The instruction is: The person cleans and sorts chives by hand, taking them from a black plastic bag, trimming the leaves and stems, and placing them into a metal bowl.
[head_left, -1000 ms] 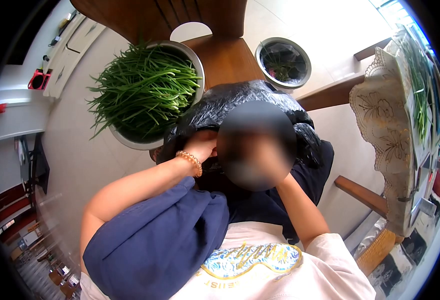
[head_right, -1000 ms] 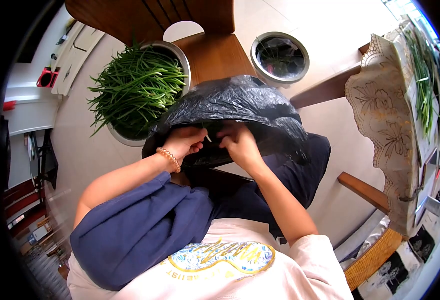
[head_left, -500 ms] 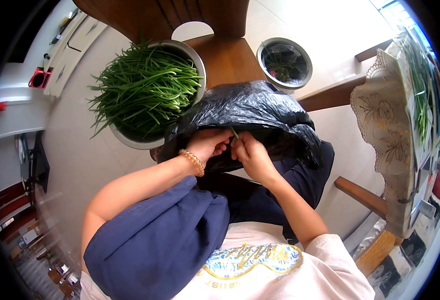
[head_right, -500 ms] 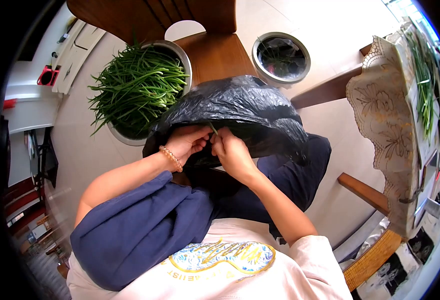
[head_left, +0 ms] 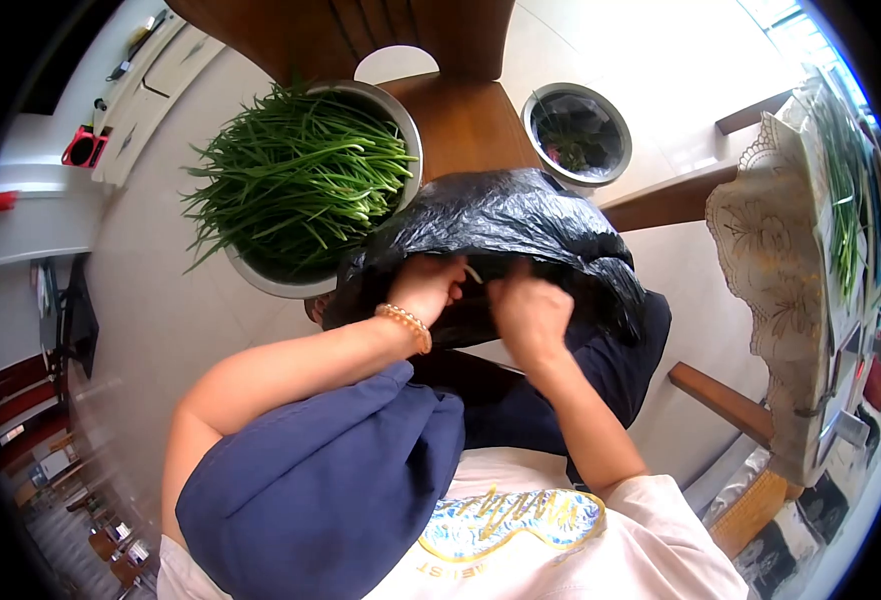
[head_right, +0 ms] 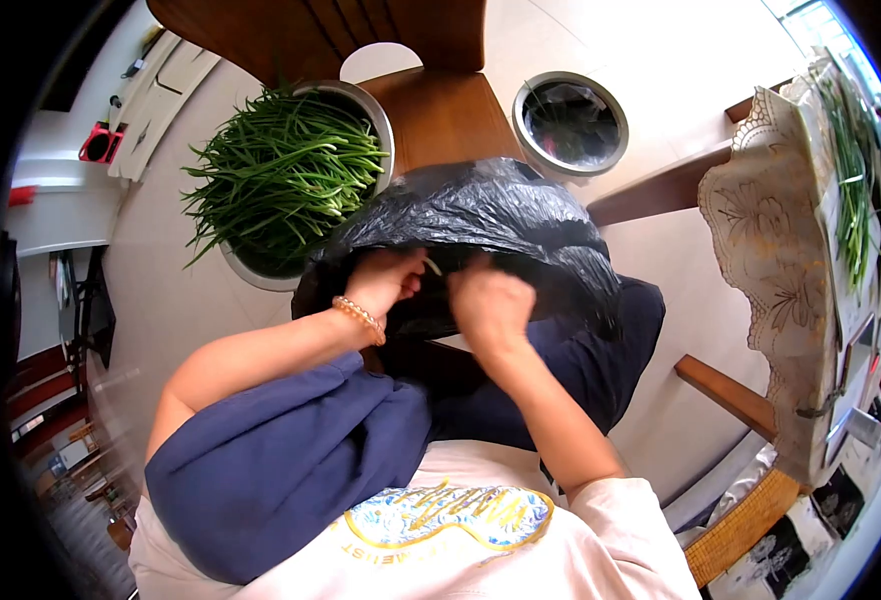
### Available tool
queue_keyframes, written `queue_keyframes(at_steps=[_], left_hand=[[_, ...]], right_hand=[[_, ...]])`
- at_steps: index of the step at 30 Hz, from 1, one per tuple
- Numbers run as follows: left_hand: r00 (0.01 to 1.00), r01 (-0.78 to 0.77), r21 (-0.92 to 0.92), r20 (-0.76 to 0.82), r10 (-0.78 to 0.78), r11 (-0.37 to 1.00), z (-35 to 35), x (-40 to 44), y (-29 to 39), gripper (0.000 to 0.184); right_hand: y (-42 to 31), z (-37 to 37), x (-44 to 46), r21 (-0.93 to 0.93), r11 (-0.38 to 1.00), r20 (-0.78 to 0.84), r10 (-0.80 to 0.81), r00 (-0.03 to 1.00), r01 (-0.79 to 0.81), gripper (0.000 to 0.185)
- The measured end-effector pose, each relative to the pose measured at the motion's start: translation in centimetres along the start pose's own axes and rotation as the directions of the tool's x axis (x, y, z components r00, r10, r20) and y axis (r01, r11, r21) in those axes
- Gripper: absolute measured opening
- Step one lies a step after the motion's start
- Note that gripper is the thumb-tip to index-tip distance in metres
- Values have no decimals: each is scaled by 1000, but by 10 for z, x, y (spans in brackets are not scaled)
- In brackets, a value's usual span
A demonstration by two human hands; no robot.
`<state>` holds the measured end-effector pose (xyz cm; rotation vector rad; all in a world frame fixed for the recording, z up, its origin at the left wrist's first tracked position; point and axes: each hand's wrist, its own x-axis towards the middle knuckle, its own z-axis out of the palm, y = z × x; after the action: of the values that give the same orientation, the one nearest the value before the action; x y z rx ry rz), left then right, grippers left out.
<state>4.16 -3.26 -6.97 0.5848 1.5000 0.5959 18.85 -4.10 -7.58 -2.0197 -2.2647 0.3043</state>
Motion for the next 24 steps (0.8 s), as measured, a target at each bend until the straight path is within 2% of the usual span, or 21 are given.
queue_keyframes(at_steps=[1,2,4,5,7,8,10,11,12,14,16,17,20,24], left_hand=[[998,28,-53,-52,-31,998,-3,2,0,23],[998,25,-58,-57,-29,998,-5,2,-1,23],[995,92,-118,-37,-97,989,-9,-2,-3,21],[994,102,-158,-32,-108,982,-9,0,-4,20],[995,90,-139,-27,-95,986,-7,2,-2,20],[997,76,-123,-24,-80,989,-6,2,-2,20],[997,71,-115,-17,-73,991,-6,3,-3,20],[998,67,-107,-7,-68,992,-6,4,-4,21],[998,68,-102,-4,-68,993,-6,3,-3,21],[997,81,-25,5,-80,996,-6,2,-2,28],[996,87,-46,28,-86,995,-5,0,1,26],[995,92,-69,47,-89,993,-5,-1,2,24],[997,80,-62,25,-79,995,-5,-3,3,25],[997,71,-38,-4,-72,997,-6,-1,-1,25]], right_hand=[[14,1,6,-57,998,-69,-20,997,16,27],[28,-1,13,-11,988,128,154,980,-154,30],[47,8,10,210,969,-93,149,984,-127,33],[51,14,10,212,969,-91,150,984,-128,33],[54,20,11,190,981,-58,48,997,-36,32],[55,21,10,190,981,-59,49,997,-37,32],[46,17,11,367,930,-34,22,999,-8,26],[43,21,10,397,910,-176,-53,983,120,21],[36,14,9,398,910,-177,-46,983,115,21],[18,-9,6,729,678,165,-47,985,-90,20],[9,-9,2,769,638,183,-162,970,-39,23],[4,-7,1,704,706,78,-185,980,77,18],[1,3,-1,648,756,16,-131,991,90,14],[4,3,-1,652,758,48,-87,995,34,12]])
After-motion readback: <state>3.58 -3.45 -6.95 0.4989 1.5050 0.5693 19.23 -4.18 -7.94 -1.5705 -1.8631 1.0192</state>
